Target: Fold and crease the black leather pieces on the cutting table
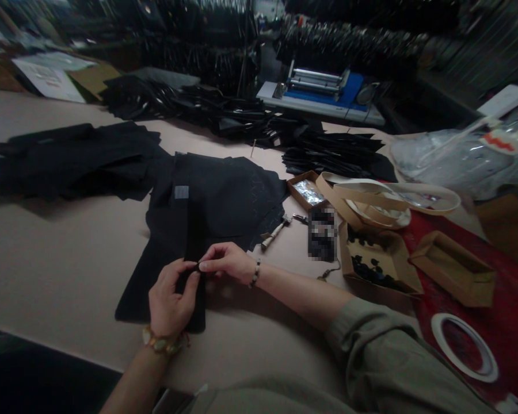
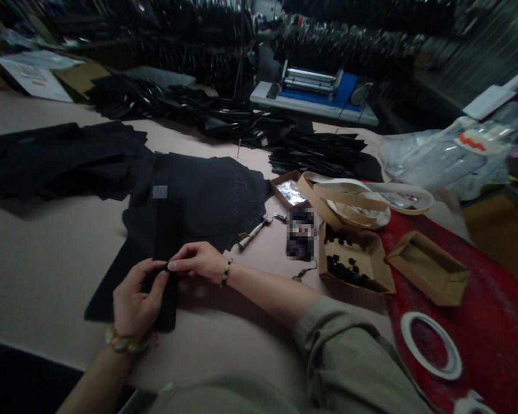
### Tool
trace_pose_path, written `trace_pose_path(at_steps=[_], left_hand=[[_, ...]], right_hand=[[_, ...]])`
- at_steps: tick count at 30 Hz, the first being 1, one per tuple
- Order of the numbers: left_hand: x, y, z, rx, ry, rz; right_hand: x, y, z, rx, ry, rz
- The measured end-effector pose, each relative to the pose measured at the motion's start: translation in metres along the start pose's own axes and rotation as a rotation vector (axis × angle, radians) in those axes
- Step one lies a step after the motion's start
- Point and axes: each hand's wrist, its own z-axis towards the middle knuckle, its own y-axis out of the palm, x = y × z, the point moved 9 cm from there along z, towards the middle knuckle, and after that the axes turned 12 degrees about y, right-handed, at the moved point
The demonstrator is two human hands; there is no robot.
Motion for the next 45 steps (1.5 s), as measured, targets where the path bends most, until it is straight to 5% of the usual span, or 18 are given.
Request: trace_pose_path(at_steps=[31,39,45], left_hand=[[0.01,-0.002,0.005,0.035,0.091,0.059],[-0.022,0.017,-0.004,-0.06,-0.285,-0.216],[-0.039,0.029,-0.015,-0.041,-0.591,-0.532]], right_hand=[[0.002,-0.002,0.0,0.059,0.02,0.031],[-0.008,-0.002,-0.001,0.057,-0.154,0.058],[-0.018,0.002,-0.008,0.047,-0.272,-0.15]])
